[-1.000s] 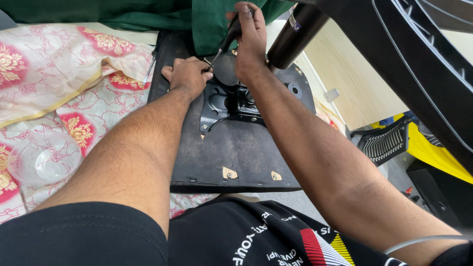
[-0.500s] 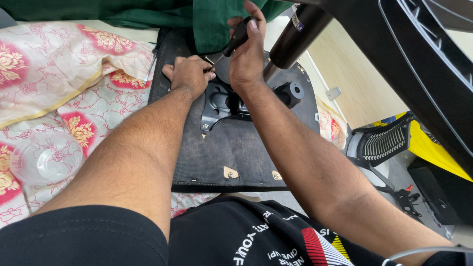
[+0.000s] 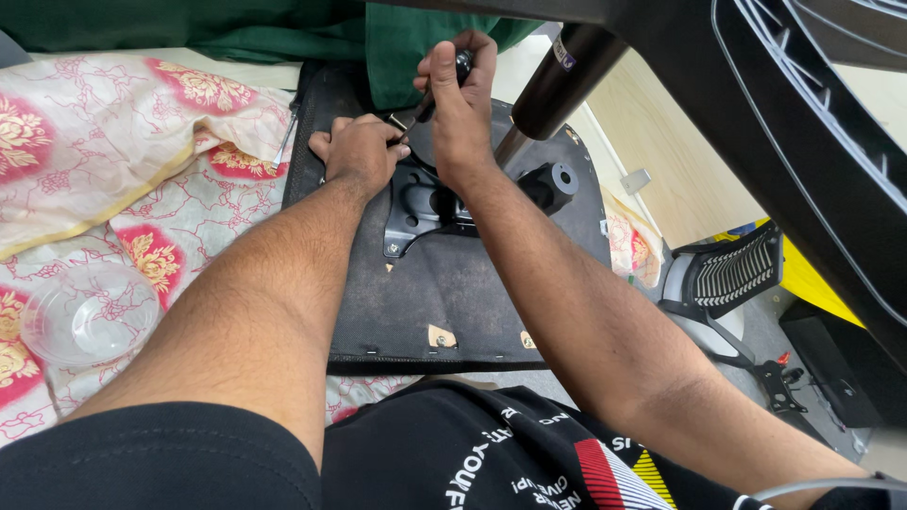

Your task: The person attaches a metal chair base to an overturned chair seat using a screwdriver. They align the base, insert screws, and tighten them to secure the base to the seat.

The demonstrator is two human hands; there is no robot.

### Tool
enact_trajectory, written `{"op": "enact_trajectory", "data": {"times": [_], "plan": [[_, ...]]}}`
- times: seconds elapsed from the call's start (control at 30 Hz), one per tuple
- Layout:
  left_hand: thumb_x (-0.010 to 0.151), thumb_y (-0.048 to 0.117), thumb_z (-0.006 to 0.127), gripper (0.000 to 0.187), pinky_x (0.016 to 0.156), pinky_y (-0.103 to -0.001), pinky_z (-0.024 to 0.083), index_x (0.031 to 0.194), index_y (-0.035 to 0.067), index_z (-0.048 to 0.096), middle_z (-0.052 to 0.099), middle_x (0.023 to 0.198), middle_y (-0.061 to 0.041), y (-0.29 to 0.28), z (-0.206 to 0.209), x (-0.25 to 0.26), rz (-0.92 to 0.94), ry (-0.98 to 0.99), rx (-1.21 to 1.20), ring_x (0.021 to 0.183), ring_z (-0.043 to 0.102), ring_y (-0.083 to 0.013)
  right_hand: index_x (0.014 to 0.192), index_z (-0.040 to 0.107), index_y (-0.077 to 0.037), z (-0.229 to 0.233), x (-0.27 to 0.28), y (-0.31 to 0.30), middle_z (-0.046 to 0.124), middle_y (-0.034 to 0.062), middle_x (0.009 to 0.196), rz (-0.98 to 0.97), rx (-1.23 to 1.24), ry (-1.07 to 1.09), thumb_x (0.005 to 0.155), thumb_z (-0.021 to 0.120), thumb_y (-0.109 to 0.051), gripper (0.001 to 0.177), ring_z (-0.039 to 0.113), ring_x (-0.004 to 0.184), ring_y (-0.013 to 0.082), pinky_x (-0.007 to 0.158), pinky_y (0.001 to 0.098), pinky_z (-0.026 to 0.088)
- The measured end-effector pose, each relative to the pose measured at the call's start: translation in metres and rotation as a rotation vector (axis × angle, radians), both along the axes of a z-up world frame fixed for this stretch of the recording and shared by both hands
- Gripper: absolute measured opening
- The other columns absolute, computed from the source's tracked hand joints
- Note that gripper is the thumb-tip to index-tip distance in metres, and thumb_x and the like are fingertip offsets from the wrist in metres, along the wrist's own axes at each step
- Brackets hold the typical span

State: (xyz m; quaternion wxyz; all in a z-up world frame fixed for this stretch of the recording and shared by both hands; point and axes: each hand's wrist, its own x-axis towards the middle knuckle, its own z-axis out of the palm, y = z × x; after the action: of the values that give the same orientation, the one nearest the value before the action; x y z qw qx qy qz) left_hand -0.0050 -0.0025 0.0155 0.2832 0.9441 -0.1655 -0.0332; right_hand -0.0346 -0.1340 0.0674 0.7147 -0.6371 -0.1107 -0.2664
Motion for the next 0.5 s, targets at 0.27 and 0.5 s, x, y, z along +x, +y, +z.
{"op": "enact_trajectory", "data": {"times": [0.27, 0.5], "plan": [[0.09, 0.042, 0.077, 0.029, 0.109, -0.048, 0.019, 0.116, 0.029, 0.077, 0.065, 0.126, 0.009, 0.002, 0.002, 0.0, 0.017, 0.014, 0.005, 0.127, 0.044, -0.0153, 0.132, 0.054, -0.007, 0.003, -0.002, 0.001, 0.058, 0.0068, 0.121, 0.13, 0.198, -0.05, 0.113, 0.05, -0.035, 0.034, 0.057, 0.117, 0.0177, 0.108, 0.0358, 0.046], [0.088, 0.042, 0.078, 0.028, 0.108, -0.047, 0.019, 0.113, 0.031, 0.079, 0.067, 0.125, 0.012, -0.001, -0.006, 0.004, 0.014, 0.002, -0.013, 0.126, 0.044, -0.0146, 0.128, 0.056, -0.009, 0.0, -0.015, 0.019, 0.06, 0.0049, 0.116, -0.125, 0.149, -0.003, 0.107, 0.057, -0.04, 0.038, 0.058, 0.113, 0.0138, 0.108, 0.0327, 0.046]]}}
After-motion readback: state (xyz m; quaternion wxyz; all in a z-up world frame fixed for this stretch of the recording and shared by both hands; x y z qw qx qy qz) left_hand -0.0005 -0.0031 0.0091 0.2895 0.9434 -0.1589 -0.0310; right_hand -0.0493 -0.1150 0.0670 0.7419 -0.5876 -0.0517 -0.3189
